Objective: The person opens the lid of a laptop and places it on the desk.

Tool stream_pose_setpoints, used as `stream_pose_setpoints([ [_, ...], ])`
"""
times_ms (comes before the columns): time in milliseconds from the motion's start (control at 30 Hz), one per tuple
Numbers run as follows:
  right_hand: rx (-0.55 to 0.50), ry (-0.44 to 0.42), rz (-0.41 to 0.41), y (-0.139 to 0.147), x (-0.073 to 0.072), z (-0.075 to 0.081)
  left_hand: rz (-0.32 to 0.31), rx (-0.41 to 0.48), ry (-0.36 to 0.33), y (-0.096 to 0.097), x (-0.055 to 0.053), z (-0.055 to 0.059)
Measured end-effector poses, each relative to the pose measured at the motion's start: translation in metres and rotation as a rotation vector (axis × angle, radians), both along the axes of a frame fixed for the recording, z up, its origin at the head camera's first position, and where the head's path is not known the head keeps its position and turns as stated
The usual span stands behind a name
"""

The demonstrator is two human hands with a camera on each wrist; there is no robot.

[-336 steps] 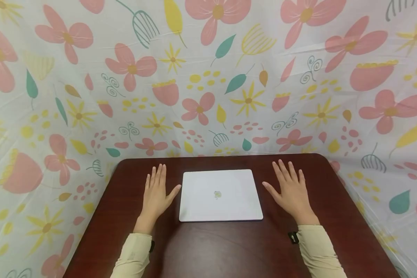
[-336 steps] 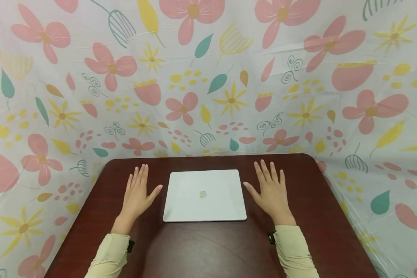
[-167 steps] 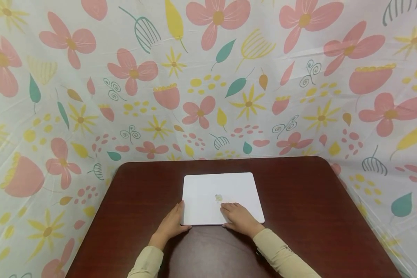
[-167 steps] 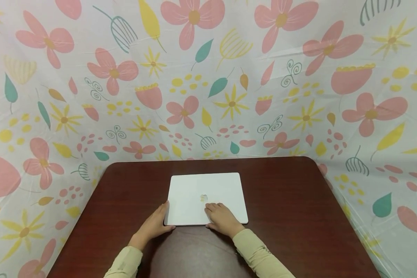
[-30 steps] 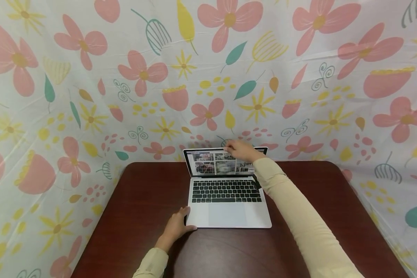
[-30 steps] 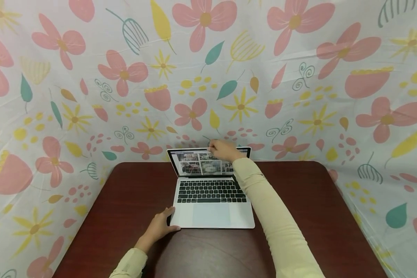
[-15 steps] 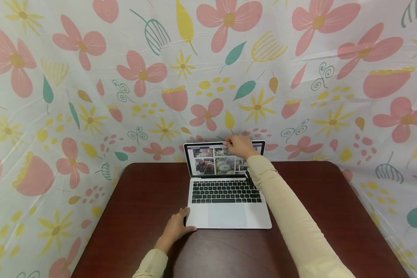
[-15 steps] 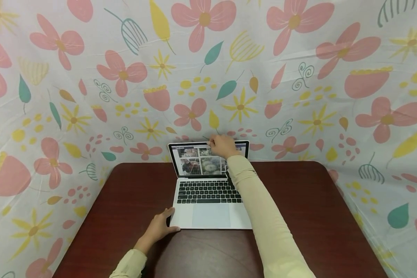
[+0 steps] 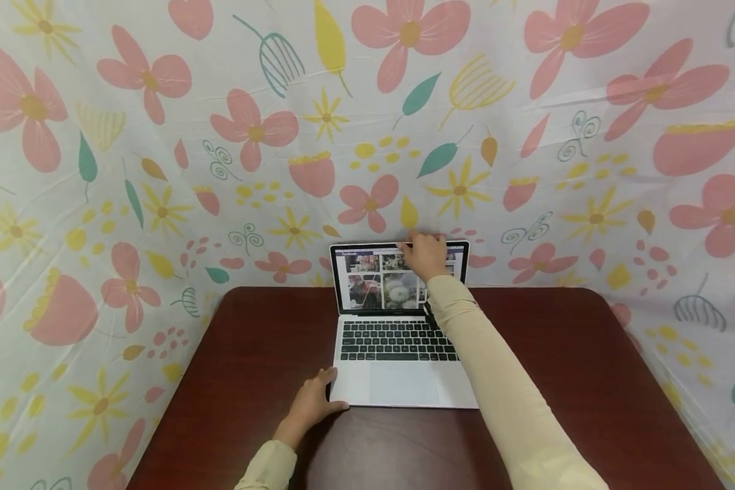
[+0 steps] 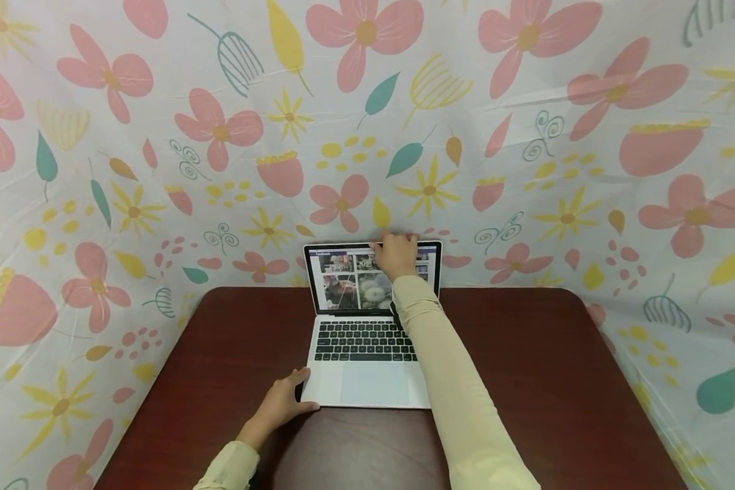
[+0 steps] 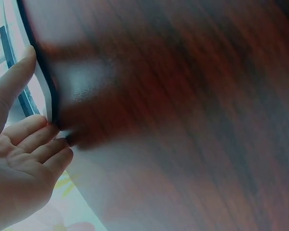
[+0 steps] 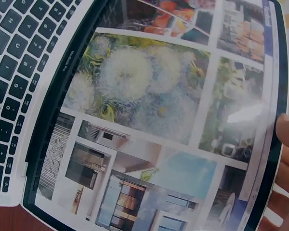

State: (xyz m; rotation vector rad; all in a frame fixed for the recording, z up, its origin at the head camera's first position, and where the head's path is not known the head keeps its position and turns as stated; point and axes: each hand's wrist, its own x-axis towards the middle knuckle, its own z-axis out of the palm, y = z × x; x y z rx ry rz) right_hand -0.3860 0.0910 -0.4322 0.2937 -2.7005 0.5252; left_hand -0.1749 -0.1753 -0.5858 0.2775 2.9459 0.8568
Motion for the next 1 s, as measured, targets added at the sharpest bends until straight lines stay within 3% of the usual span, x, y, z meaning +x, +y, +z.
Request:
stream_pose_setpoints([
  [267,0.019,0.086,-0.12,0.0001,-0.0001,0.0001,-0.022,-0.008,0.01,0.0034,0.0001,0.0006],
  [467,0.047,0.13,-0.147,-0.0008,0.0026,0.0025,-0.016,0.002,-0.003,0.0063,-0.0002,0.0008],
  [767,0.107,0.145,-0.106,0.0009,0.0043,0.0005,0.011,0.013,-0.001,0.0034,-0.0026,0.0011],
  [1000,0.126,0.096,-0.059,0.0002,0.0071,0.004,0.011,0.005,-0.002,0.0009,-0.0026,-0.0002],
])
